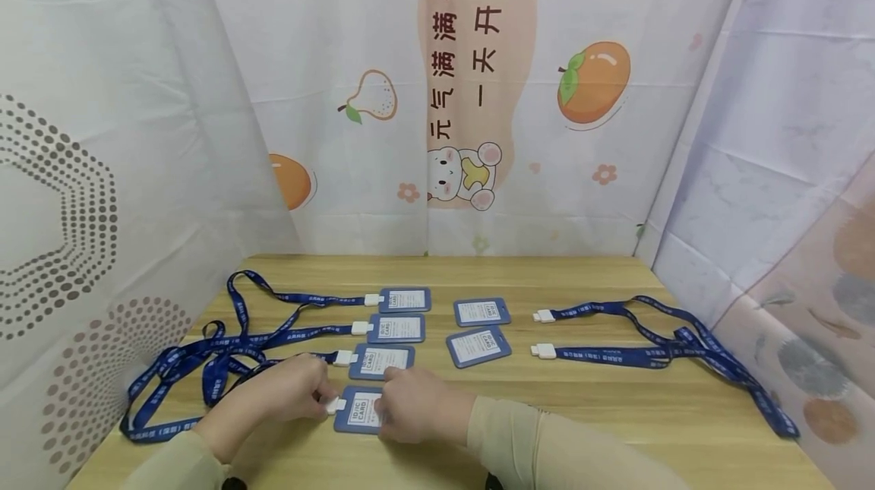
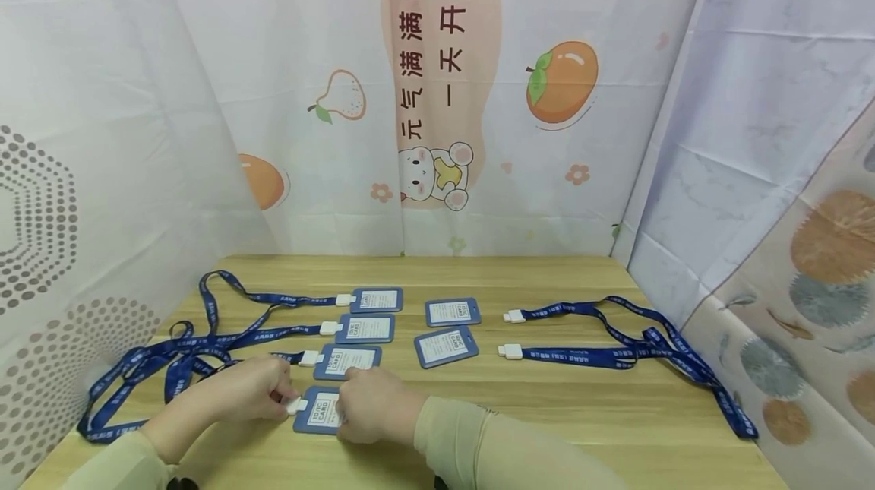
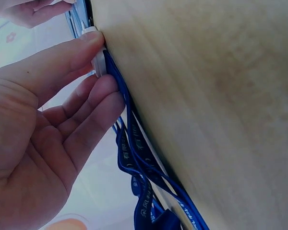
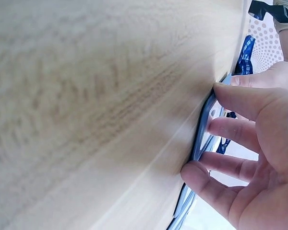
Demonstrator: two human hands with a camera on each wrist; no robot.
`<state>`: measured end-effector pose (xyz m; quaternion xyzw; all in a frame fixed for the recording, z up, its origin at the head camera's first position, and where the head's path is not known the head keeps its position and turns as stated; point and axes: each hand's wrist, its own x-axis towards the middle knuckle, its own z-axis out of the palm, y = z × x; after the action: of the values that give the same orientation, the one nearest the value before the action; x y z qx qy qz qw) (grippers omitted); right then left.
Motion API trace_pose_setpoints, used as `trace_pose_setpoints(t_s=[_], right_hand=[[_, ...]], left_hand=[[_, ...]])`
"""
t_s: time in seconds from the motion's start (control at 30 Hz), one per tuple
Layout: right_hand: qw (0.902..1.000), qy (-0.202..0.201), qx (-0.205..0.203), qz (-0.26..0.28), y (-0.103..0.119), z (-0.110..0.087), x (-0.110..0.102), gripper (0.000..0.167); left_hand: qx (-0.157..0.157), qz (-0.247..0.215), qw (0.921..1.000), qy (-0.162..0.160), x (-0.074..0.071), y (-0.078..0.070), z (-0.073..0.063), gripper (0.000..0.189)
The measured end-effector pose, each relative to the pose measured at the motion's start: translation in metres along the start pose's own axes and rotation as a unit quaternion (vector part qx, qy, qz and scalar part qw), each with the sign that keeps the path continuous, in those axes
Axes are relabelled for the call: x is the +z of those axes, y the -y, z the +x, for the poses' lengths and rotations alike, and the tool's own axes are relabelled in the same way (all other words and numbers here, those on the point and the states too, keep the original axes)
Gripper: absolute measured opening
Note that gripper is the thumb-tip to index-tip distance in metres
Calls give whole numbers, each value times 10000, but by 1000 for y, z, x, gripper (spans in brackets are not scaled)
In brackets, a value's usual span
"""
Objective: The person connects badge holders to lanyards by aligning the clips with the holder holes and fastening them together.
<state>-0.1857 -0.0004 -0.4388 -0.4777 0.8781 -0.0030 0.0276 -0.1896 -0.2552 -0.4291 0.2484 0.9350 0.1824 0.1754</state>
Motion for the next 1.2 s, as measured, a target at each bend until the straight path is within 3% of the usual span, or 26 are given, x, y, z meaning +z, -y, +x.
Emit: trace_pose_setpoints(t_s=[0.13,0.37,0.87,1.2], right_hand=[[9999,87,-18,68,0,-2,-3,18],[10000,77,-45,-41,1,-5,-6,20],[9999,137,-33,76,-1,-6,-4,22],[9997,13,23,248,-3,-6,-2,29]], left_hand=[[-120,8,9999,-29,0,-1,0,21],[126,-118,9998,-74,2,4,-2,21],[239,-171,9992,-278,3,3,-4,19],[377,-181,9988,-245,5,7,-2,16]])
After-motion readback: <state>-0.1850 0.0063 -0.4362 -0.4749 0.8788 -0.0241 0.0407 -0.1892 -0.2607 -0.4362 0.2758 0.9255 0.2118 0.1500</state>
